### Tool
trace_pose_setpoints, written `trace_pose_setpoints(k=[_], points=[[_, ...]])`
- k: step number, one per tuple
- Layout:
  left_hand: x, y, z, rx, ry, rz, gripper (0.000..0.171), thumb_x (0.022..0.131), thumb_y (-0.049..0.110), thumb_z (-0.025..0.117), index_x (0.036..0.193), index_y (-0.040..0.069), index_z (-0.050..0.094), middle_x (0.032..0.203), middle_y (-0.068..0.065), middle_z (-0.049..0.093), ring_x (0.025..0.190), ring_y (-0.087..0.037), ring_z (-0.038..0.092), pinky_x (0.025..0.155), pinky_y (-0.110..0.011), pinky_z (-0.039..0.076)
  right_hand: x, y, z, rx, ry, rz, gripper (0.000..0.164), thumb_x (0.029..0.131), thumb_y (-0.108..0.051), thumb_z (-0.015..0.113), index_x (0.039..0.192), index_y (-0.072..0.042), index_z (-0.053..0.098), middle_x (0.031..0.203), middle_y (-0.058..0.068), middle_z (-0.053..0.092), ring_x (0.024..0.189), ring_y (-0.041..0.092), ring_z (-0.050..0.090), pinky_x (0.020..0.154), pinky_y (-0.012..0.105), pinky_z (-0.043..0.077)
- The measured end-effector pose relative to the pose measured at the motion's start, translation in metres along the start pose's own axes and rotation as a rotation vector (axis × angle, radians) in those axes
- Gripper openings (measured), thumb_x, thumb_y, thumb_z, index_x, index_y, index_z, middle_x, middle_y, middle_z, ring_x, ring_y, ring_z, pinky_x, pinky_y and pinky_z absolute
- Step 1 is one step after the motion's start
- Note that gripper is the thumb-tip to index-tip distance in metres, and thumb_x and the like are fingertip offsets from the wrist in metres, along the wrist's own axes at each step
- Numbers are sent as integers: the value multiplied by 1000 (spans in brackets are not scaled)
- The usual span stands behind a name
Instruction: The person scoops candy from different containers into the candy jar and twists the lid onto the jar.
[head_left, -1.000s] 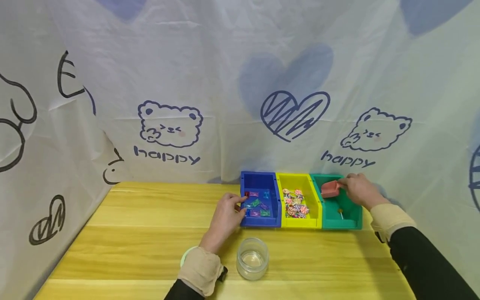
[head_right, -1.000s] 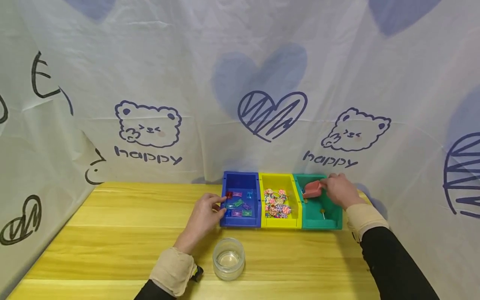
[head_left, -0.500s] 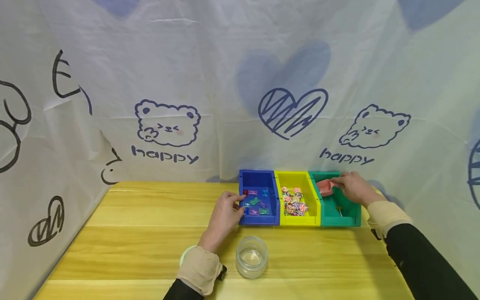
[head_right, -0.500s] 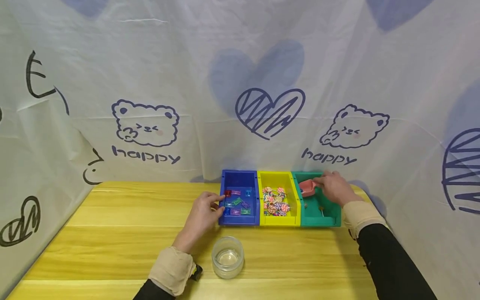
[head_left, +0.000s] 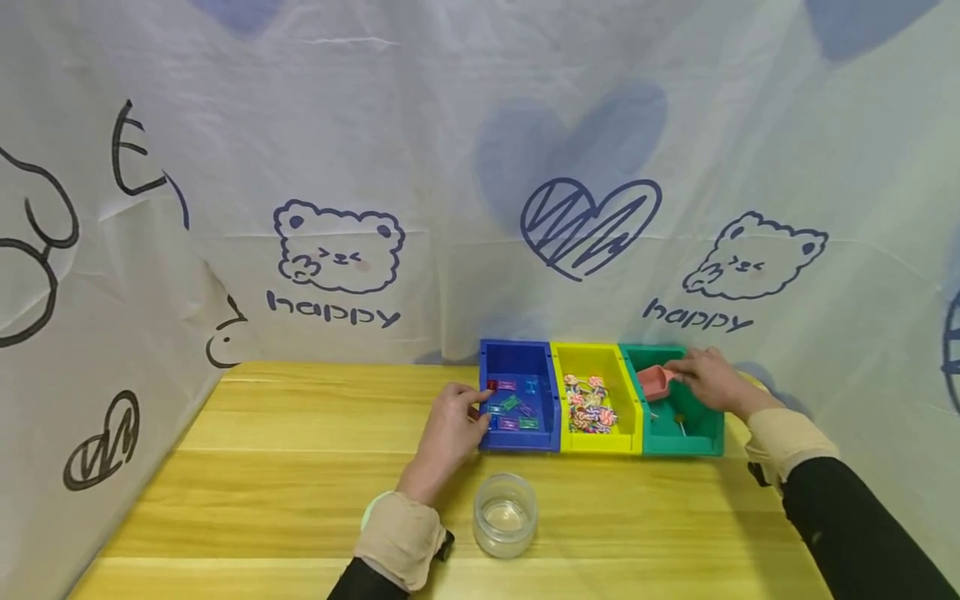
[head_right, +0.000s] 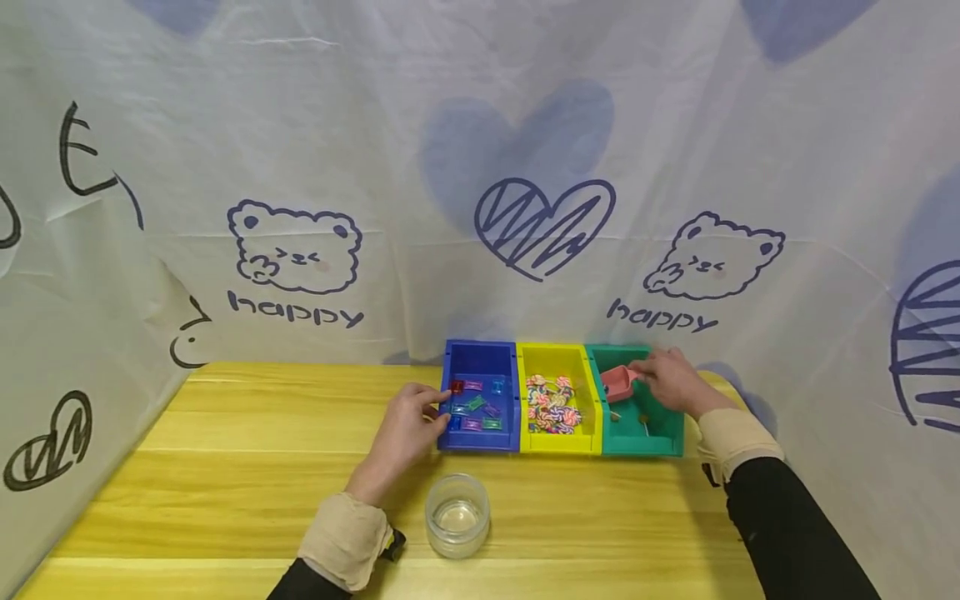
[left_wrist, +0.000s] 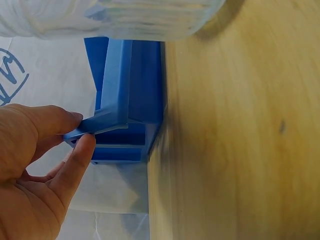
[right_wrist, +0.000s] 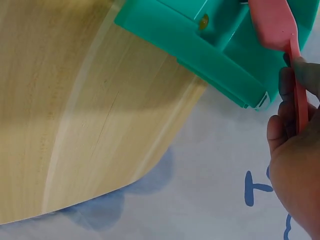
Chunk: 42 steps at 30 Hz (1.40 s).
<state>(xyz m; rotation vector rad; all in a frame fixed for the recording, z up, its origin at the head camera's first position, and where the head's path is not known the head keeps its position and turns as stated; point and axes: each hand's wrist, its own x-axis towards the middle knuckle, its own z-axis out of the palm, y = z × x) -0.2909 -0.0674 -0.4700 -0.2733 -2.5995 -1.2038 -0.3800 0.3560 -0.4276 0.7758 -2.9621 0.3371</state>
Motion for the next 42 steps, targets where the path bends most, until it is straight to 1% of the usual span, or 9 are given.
trace_pose_setpoints(k=[4, 8, 13, 16, 23, 28, 33, 39, 42], points=[[0, 0, 2, 6, -10, -21, 36, 87, -3, 80, 122, 1, 76, 113, -17, 63, 85, -20, 64, 71, -26, 61, -4, 2, -1, 44, -25, 31, 29, 103, -5, 59, 125, 11, 68, 97, 16, 64, 84, 27, 45, 73, 37, 30], [0, 1, 2, 13, -8, -19, 36, 87, -3, 80, 122, 1, 76, 114, -18, 63, 85, -21, 64, 71, -27, 61, -6, 2, -2, 75, -47, 65, 31, 103, -6, 59, 128, 10, 67, 107, 21, 67, 90, 31, 48, 76, 40, 35], [0, 1, 2, 14, -4, -13, 36, 87, -2, 80, 122, 1, 76, 114, -18, 64, 85, -21, 64, 71, -28, 61, -7, 2, -3, 106, -64, 103, 32, 104, -6, 58, 131, 9, 66, 111, 21, 66, 96, 35, 48, 78, 43, 40], [0, 1, 2, 13, -3, -12, 35, 87, -1, 80, 122, 2, 77, 113, -17, 64, 85, -21, 64, 71, -28, 61, -9, 2, -4, 115, -67, 117, 32, 104, -6, 57, 132, 8, 66, 112, 22, 66, 98, 37, 48, 80, 47, 43], [0, 2, 3, 12, -5, -36, 36, 88, 0, 80, 123, 3, 76, 115, -16, 63, 87, -21, 64, 74, -29, 62, -16, 0, -6, 154, -57, 155, 33, 105, -6, 56, 134, 8, 64, 119, 28, 64, 103, 42, 52, 87, 59, 48], [0, 3, 3, 13, -8, -50, 36, 88, 1, 80, 124, 3, 76, 115, -16, 63, 88, -21, 63, 76, -30, 62, -20, 1, -5, 165, -40, 165, 34, 104, -3, 55, 135, 10, 62, 119, 30, 65, 101, 42, 59, 89, 61, 53], [0, 2, 3, 22, -4, -57, 36, 88, 0, 80, 124, 3, 76, 116, -16, 63, 88, -21, 63, 76, -30, 62, -24, 4, -1, 185, -30, 193, 35, 105, -5, 55, 137, 10, 61, 117, 28, 65, 100, 41, 59, 88, 60, 53], [0, 3, 3, 19, -3, -51, 36, 88, -1, 80, 123, 3, 76, 115, -16, 63, 87, -21, 63, 74, -30, 62, -28, 7, 1, 234, -11, 219, 38, 107, -6, 53, 140, 11, 57, 126, 34, 61, 111, 50, 58, 95, 66, 51], [0, 3, 3, 20, -4, -50, 35, 87, 0, 80, 122, 3, 77, 114, -16, 63, 87, -21, 63, 74, -29, 62, -30, 9, 1, 251, 6, 229, 38, 107, -7, 53, 141, 11, 56, 128, 36, 60, 114, 52, 57, 96, 67, 50]])
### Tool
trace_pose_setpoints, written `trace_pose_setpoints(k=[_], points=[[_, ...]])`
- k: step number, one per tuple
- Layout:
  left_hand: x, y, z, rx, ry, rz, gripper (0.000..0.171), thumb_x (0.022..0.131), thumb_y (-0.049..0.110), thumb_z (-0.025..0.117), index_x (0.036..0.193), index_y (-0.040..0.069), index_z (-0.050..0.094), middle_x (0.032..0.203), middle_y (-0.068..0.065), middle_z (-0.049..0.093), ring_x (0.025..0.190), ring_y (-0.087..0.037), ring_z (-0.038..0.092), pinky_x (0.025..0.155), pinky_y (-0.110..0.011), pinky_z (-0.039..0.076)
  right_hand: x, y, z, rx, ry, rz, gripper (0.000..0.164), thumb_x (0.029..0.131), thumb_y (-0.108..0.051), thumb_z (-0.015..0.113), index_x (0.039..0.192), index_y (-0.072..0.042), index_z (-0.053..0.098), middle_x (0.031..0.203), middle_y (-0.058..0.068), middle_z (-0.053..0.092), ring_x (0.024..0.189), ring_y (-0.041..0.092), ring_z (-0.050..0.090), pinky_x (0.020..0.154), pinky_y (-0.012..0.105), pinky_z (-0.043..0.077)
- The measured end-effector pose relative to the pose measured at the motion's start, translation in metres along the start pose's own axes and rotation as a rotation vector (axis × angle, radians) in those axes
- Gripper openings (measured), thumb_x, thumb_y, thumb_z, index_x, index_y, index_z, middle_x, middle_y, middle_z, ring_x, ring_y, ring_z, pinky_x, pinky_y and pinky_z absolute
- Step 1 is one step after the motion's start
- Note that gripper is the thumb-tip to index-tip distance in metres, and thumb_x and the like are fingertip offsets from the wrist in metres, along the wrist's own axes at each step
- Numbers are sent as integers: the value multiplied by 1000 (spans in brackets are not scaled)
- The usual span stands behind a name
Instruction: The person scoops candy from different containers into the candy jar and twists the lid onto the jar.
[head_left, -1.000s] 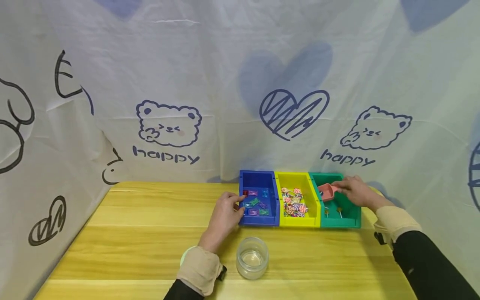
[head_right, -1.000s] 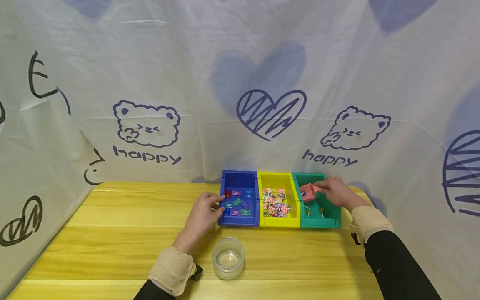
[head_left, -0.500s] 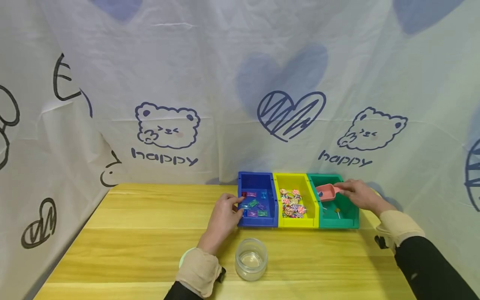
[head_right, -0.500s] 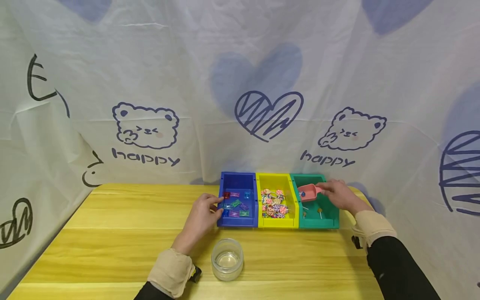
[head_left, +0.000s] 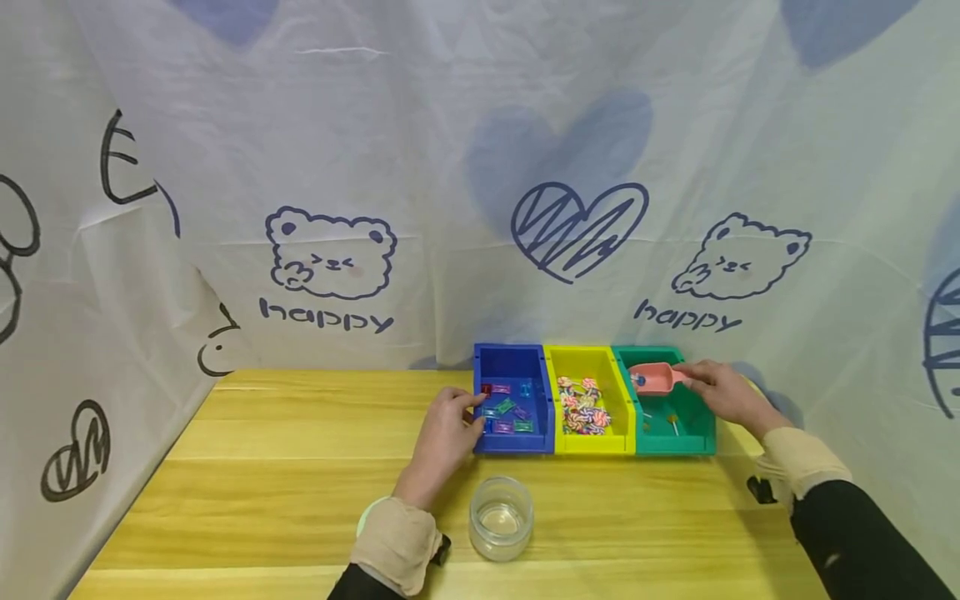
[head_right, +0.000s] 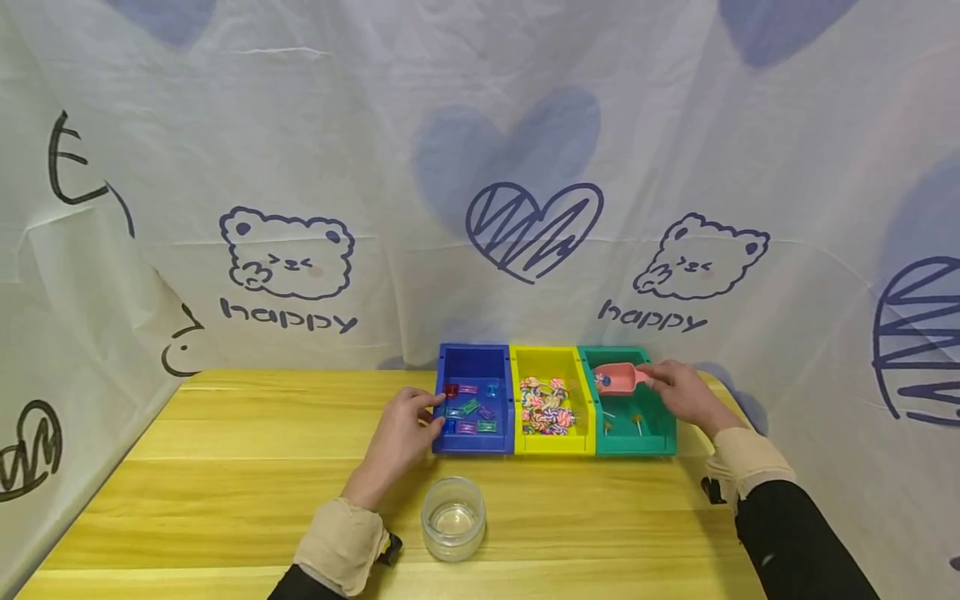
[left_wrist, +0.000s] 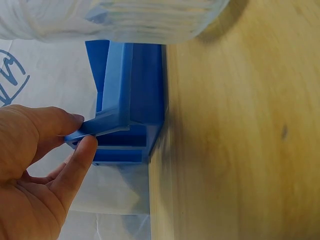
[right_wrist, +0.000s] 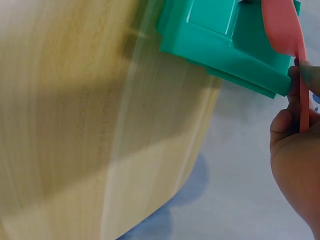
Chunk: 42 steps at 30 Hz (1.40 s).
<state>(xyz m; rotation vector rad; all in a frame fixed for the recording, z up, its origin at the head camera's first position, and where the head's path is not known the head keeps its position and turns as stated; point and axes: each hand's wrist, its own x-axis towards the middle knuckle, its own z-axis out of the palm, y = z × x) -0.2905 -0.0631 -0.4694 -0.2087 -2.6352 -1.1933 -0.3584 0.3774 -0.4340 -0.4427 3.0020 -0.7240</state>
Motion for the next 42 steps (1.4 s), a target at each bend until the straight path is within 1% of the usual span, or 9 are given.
trace_pose_setpoints(k=[4, 7, 15, 22, 27, 31, 34, 37, 42], points=[[0, 0, 0, 0, -3, 2, 36, 87, 0, 80, 123, 3, 77, 115, -16, 63, 87, -21, 64, 74, -30, 62, -1, -1, 2, 17, 27, 19, 38, 108, -7, 52, 140, 12, 56, 129, 36, 59, 114, 52, 56, 97, 68, 49], [0, 0, 0, 1, -5, 1, 36, 87, -1, 80, 123, 3, 76, 115, -17, 63, 88, -22, 64, 75, -30, 62, -1, -2, 7, 34, 75, 11, 36, 108, -6, 52, 138, 14, 57, 126, 36, 61, 112, 51, 57, 97, 67, 49], [0, -1, 2, 6, 2, 10, 36, 87, -1, 80, 123, 3, 76, 116, -17, 63, 87, -21, 65, 74, -30, 62, -1, -5, 23, 23, 210, -22, 34, 108, -4, 52, 134, 17, 59, 115, 33, 62, 97, 44, 59, 83, 57, 52], [0, -1, 2, 0, 12, 33, 35, 86, -1, 81, 121, 2, 77, 113, -17, 64, 85, -21, 65, 73, -29, 62, -2, -9, 32, 1, 278, 6, 35, 109, -6, 49, 136, 14, 58, 118, 33, 61, 102, 46, 58, 86, 60, 52], [-1, -2, 2, -3, 16, 49, 35, 86, -3, 80, 120, 0, 77, 112, -18, 64, 84, -21, 66, 71, -29, 62, -3, -10, 38, 4, 326, 15, 35, 110, -8, 48, 137, 13, 58, 117, 33, 60, 102, 46, 57, 84, 58, 50], [-1, -1, 2, -3, 9, 36, 35, 86, -2, 80, 121, 1, 77, 113, -17, 64, 85, -21, 66, 72, -30, 62, -6, -10, 43, 16, 381, 13, 36, 110, -8, 47, 136, 14, 58, 117, 34, 59, 104, 50, 56, 86, 61, 49], [-1, -1, 2, -5, 8, 30, 35, 87, -1, 81, 121, 2, 77, 114, -17, 64, 86, -21, 66, 72, -30, 62, -9, -13, 46, 20, 439, 1, 35, 110, -8, 48, 134, 15, 59, 117, 35, 60, 105, 53, 55, 88, 65, 47], [-1, -1, 1, -8, 7, 32, 34, 87, -1, 80, 121, 1, 77, 113, -17, 64, 86, -21, 66, 72, -29, 62, -12, -16, 51, 10, 523, -17, 33, 109, -6, 51, 131, 15, 61, 115, 36, 61, 104, 54, 56, 89, 65, 44], [-1, -1, 1, -9, 8, 38, 34, 87, -1, 80, 121, 0, 76, 113, -17, 63, 86, -22, 66, 72, -30, 62, -15, -25, 61, -54, 653, 20, 30, 106, -8, 56, 130, 8, 66, 117, 31, 65, 97, 49, 52, 80, 58, 37]])
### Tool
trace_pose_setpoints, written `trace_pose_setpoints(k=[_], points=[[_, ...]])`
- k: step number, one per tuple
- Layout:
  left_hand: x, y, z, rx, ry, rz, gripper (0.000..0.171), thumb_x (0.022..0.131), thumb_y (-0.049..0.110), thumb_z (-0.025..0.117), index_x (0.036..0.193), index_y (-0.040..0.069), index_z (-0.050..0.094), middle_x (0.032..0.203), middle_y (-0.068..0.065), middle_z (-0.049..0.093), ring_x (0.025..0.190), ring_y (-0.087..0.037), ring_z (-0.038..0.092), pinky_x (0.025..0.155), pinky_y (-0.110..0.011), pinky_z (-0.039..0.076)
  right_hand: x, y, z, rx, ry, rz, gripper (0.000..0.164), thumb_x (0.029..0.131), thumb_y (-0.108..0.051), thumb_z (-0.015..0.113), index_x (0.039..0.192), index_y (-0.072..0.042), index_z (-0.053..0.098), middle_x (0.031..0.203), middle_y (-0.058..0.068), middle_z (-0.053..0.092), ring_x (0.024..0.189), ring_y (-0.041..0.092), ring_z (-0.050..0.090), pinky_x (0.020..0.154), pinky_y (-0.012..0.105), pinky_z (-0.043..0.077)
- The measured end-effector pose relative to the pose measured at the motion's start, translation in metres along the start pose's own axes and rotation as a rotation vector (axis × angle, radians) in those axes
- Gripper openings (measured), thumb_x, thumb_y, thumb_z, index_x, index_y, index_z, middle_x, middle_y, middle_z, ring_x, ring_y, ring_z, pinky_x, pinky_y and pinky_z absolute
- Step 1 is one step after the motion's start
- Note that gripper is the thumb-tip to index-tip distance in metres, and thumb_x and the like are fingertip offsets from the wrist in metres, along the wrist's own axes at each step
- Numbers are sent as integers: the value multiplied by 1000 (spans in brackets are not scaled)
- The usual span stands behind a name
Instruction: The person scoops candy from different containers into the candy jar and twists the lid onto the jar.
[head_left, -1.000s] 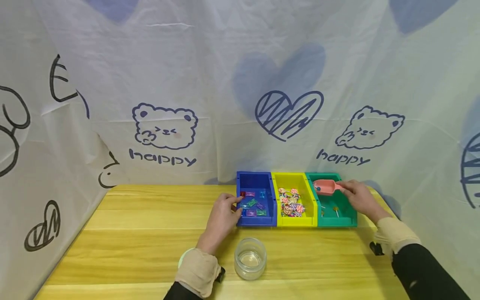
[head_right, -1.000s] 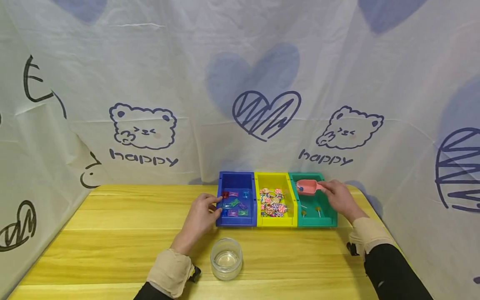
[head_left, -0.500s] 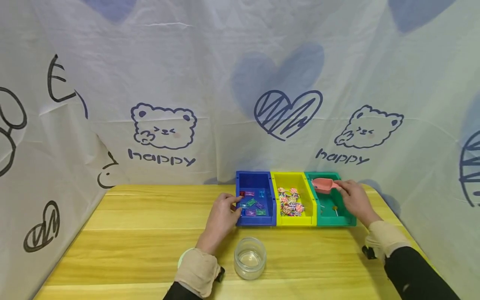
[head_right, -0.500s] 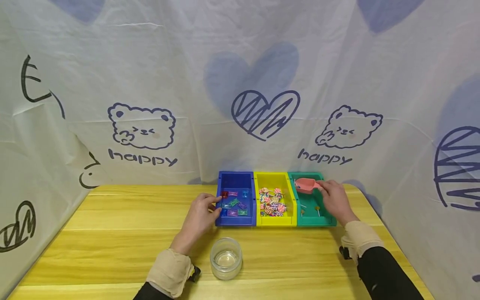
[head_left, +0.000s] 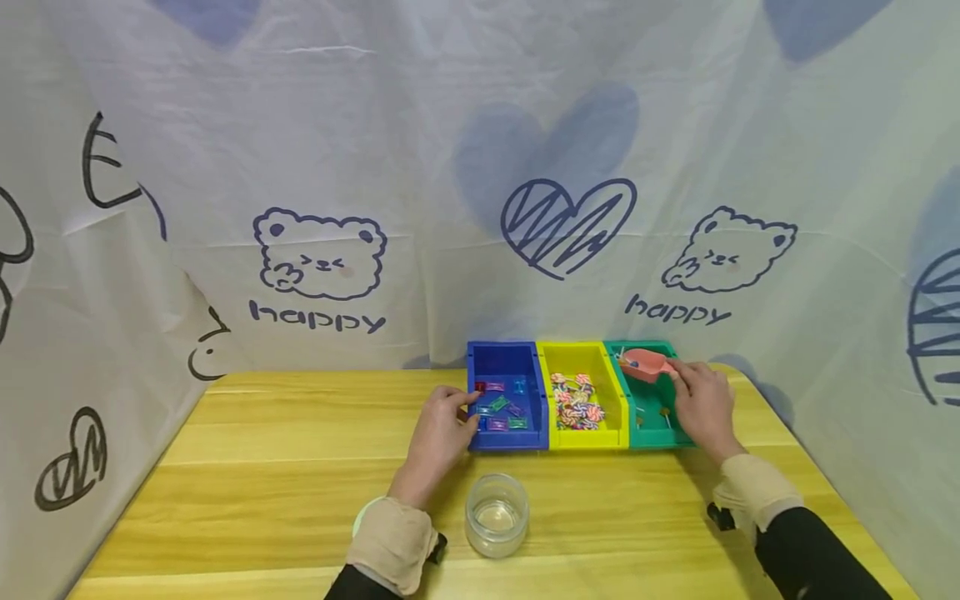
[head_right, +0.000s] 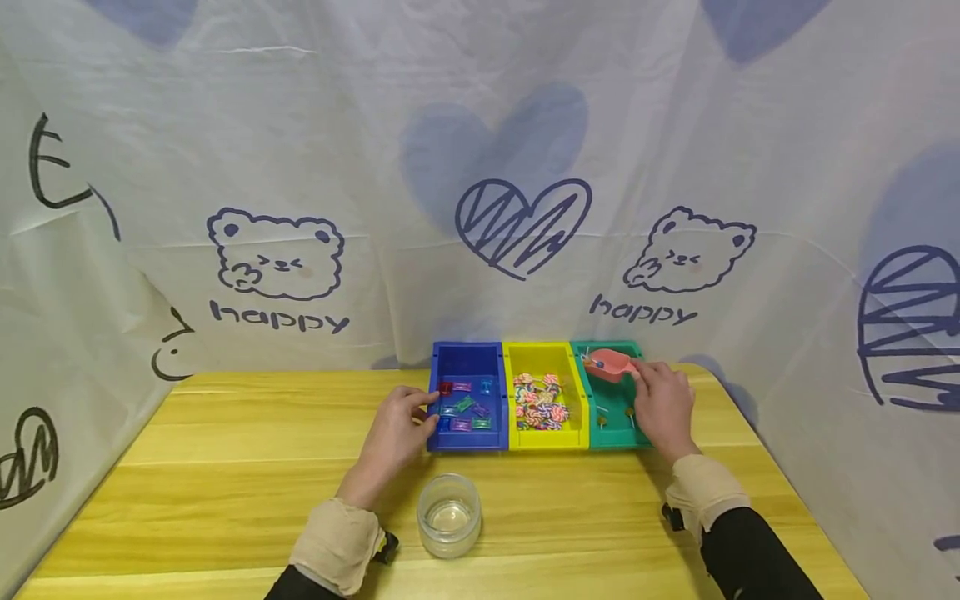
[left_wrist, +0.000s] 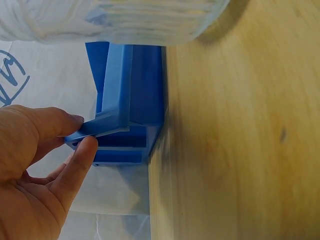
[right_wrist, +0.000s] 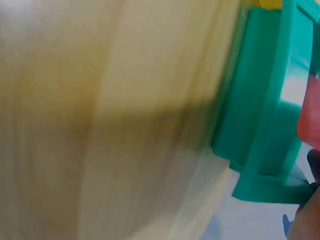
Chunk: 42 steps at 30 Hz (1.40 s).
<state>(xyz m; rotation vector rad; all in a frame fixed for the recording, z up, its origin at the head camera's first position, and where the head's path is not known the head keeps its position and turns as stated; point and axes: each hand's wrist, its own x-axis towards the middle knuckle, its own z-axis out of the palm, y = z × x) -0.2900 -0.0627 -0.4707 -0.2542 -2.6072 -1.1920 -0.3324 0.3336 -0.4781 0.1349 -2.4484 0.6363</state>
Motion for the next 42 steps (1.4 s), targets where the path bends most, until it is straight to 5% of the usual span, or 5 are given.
trace_pose_setpoints(k=[14, 30, 42], points=[[0, 2, 0, -10, -5, -11, 34, 87, -2, 80, 121, 0, 76, 113, -18, 64, 87, -22, 65, 73, -30, 62, -15, 1, 17, 6, 141, 71, 32, 105, -11, 59, 132, 4, 67, 114, 29, 66, 106, 49, 43, 83, 63, 30], [1, 1, 1, -5, 1, -4, 34, 87, -2, 80, 121, 1, 77, 112, -17, 64, 87, -22, 65, 73, -29, 62, -18, 3, 14, 112, 173, 99, 32, 107, -9, 56, 133, 8, 65, 119, 30, 64, 108, 50, 42, 89, 66, 28], [1, 0, 1, -11, 3, -8, 33, 87, -2, 80, 120, 0, 77, 113, -17, 64, 87, -23, 66, 72, -30, 62, -15, -5, 4, 145, 205, 46, 31, 107, -6, 56, 132, 9, 65, 119, 31, 65, 100, 46, 43, 84, 54, 30]])
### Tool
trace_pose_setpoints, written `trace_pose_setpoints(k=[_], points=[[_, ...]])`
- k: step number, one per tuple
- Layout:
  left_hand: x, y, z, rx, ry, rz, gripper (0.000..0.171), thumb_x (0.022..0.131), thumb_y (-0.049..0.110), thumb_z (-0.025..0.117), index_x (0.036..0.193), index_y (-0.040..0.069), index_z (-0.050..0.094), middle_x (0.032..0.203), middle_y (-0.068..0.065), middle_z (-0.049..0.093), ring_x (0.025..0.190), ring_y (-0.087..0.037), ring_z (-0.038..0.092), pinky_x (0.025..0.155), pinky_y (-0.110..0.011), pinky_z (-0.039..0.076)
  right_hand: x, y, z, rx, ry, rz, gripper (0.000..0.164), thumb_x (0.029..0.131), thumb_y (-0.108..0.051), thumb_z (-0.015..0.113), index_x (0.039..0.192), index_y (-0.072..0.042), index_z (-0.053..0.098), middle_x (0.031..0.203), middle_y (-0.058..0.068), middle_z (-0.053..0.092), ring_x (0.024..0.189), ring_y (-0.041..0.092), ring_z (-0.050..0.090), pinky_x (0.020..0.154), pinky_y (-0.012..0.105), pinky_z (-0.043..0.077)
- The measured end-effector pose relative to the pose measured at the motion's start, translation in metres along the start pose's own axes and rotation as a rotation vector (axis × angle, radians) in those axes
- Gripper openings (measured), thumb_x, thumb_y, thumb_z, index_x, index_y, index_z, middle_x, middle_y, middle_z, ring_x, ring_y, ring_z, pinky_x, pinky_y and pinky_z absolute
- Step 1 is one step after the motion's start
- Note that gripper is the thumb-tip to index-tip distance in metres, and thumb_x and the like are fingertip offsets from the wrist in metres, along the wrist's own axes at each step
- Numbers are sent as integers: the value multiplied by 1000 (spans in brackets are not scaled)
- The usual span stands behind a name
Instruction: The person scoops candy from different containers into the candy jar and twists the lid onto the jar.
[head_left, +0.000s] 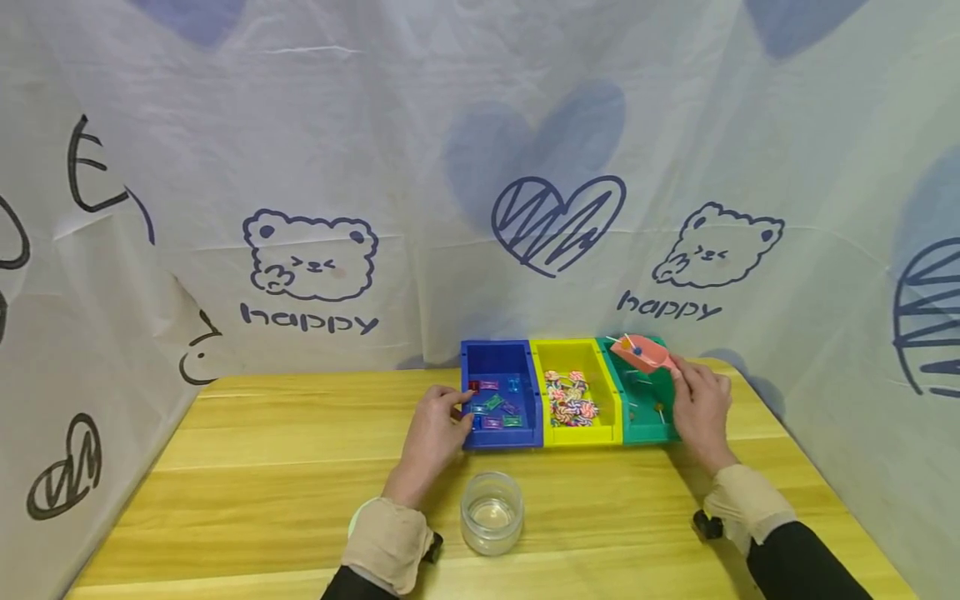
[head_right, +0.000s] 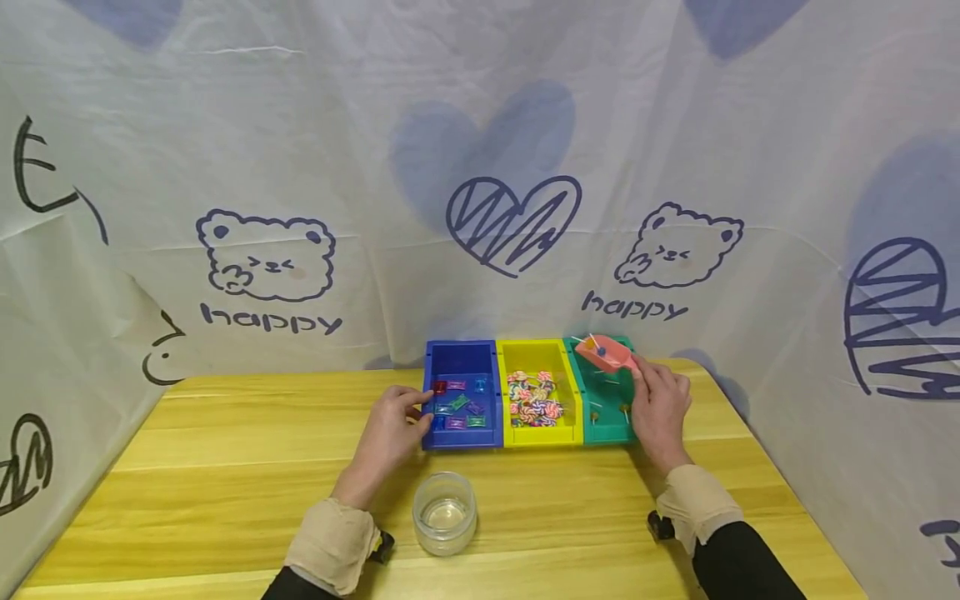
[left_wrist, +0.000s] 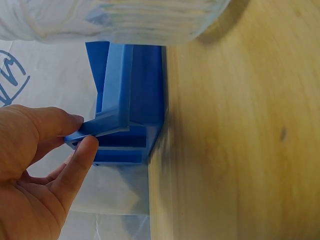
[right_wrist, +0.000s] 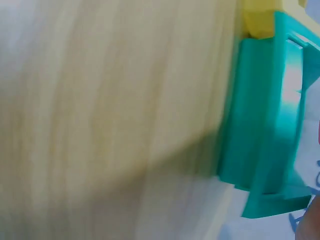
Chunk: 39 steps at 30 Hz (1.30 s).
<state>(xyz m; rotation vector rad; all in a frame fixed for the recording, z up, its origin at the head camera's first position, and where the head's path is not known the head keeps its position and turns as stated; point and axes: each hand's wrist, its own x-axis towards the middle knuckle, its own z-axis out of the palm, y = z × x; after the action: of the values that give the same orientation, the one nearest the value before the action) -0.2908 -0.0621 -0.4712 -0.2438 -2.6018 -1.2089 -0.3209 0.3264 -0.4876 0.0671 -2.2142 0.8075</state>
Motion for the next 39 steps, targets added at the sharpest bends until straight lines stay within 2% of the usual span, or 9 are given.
trace_pose_setpoints(k=[6, 10, 19, 25, 29, 34, 39], points=[[1, -1, 0, -5, -5, -1, 33, 87, -2, 80, 121, 0, 77, 114, -18, 64, 87, -23, 65, 73, -31, 63, 5, -17, -7, 81, 18, -68, 30, 104, -2, 57, 131, 9, 66, 120, 32, 66, 105, 49, 51, 87, 50, 32], [1, -2, 0, -10, -11, -11, 34, 88, -1, 80, 121, 1, 76, 115, -18, 64, 88, -23, 65, 74, -31, 63, 4, -34, -8, 138, 13, -85, 30, 104, 0, 58, 131, 9, 66, 118, 32, 66, 106, 49, 51, 86, 47, 33], [0, -2, -1, -6, -14, -13, 34, 88, -1, 80, 121, 0, 76, 116, -19, 64, 89, -23, 66, 76, -33, 63, -7, -72, -11, 216, -11, -77, 32, 106, -3, 56, 136, 4, 66, 118, 25, 64, 105, 35, 49, 84, 34, 35], [0, -1, -2, 7, -19, -2, 33, 89, 2, 80, 122, 2, 77, 117, -17, 64, 89, -22, 66, 77, -32, 63, -14, -95, -14, 301, -15, -119, 32, 104, 1, 56, 134, 1, 68, 119, 19, 67, 106, 15, 51, 85, 22, 36], [0, -2, -3, 40, -17, 2, 33, 89, 4, 80, 123, 6, 77, 118, -15, 65, 89, -21, 67, 76, -33, 62, -20, -110, -14, 356, -41, -131, 32, 103, 3, 57, 133, -1, 69, 117, 16, 69, 104, 7, 50, 82, 18, 38], [0, -3, -4, 108, -17, 6, 34, 91, 10, 80, 124, 11, 76, 119, -11, 65, 89, -21, 66, 72, -32, 60, -28, -126, -11, 423, -92, -154, 34, 101, 8, 59, 131, -2, 71, 114, 13, 70, 103, 9, 52, 80, 16, 40], [0, -1, -11, 142, 12, 16, 32, 92, 17, 78, 123, 9, 74, 119, -8, 65, 92, -22, 68, 68, -35, 58, -36, -137, -7, 465, -167, -169, 34, 99, 9, 61, 129, -3, 73, 115, 11, 70, 97, 10, 52, 71, 17, 41]])
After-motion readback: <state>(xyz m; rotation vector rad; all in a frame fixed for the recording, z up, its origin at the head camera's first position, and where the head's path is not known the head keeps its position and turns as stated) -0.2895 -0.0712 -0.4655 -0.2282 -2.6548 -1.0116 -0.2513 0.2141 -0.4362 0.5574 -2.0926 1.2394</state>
